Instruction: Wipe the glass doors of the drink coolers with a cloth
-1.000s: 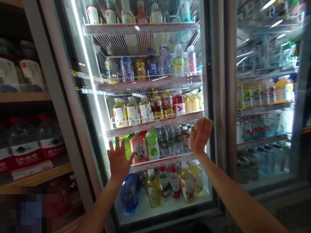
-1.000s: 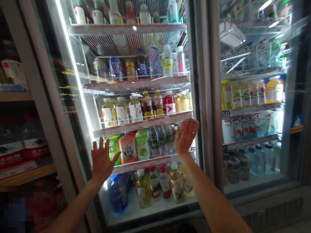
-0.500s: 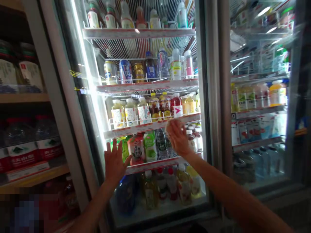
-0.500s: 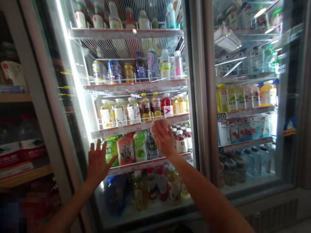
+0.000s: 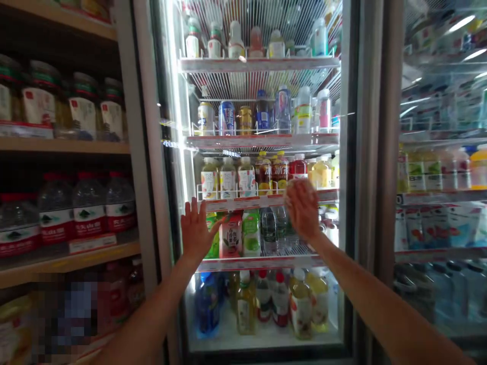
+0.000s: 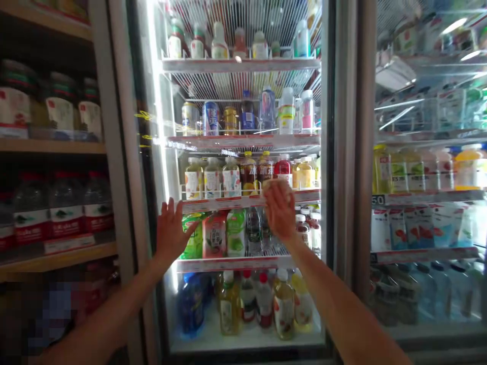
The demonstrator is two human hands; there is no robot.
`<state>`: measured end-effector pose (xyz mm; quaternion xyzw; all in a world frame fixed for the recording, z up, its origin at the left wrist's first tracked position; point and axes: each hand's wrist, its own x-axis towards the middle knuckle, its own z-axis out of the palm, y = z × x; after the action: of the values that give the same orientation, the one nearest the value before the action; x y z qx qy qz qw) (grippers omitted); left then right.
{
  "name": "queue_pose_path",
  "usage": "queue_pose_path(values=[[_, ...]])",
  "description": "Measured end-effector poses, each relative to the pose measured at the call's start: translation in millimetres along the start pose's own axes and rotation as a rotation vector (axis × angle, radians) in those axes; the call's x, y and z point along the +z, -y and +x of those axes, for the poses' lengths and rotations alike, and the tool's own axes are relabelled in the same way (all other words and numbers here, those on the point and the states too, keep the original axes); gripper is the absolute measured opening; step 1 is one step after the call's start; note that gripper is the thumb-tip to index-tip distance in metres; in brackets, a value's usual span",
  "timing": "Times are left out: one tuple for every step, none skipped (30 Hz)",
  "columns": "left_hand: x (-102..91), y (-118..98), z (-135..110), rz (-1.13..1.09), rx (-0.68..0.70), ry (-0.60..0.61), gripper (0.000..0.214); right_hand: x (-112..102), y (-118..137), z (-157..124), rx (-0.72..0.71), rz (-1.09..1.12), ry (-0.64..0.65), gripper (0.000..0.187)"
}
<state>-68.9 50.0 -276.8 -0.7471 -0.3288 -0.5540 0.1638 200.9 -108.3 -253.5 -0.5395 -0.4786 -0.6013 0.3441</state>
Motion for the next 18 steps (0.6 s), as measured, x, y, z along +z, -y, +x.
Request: queue_pose_path(values=[[0.1,0,-1,0.004,0.002,-0.006,0.076,1,-4,5,0.151,-0.032,-0.101,0.055],[0.3,0,-2,0.007,0.004,-0.011,0.075,1,-7,9,0.275,-0.054,-0.191,0.054],[0.6,0,-2,0.009,0.004,-0.017,0.075,2,-6,13,0.338,-0.061,-0.244,0.054],[0.9,1,-2,0.011,0.005,-0.023,0.076,3,-2,16,0.325,-0.053,-0.249,0.054],[1.2,1,-2,0.012,0.009,-0.027,0.076,4,5,17,0.233,-0.029,-0.205,0.054],[1.5,2,-2,0.013,0.015,-0.034,0.076,4,12,17,0.081,0.007,-0.121,0.053],[1.7,2,-2,0.014,0.02,-0.041,0.076,4,18,16,-0.081,0.044,-0.024,0.053],[1.8,3,-2,0.016,0.024,-0.046,0.076,4,21,15,-0.207,0.072,0.056,0.054],[1.9,3,-2,0.018,0.027,-0.048,0.076,3,19,15,-0.261,0.085,0.093,0.054],[2.0,4,-2,0.02,0.028,-0.045,0.075,2,13,16,-0.223,0.077,0.071,0.054],[2.0,4,-2,0.023,0.027,-0.037,0.075,1,4,19,-0.098,0.051,-0.001,0.054],[2.0,4,-2,0.026,0.023,-0.026,0.073,1,-6,22,0.079,0.016,-0.103,0.055],[2.0,4,-2,0.028,0.019,-0.014,0.072,0,-14,26,0.251,-0.016,-0.202,0.056],[1.8,4,-2,0.029,0.014,-0.006,0.072,1,-19,28,0.367,-0.035,-0.272,0.057],[1.6,3,-2,0.03,0.008,-0.002,0.072,1,-19,29,0.402,-0.036,-0.287,0.057],[1.2,3,-2,0.032,0.003,0.0,0.072,1,-15,28,0.342,-0.016,-0.24,0.056],[0.8,2,-2,0.034,-0.001,-0.002,0.073,2,-8,26,0.202,0.022,-0.142,0.056],[0.3,1,-1,0.037,-0.004,-0.004,0.074,2,0,24,0.026,0.064,-0.029,0.055]])
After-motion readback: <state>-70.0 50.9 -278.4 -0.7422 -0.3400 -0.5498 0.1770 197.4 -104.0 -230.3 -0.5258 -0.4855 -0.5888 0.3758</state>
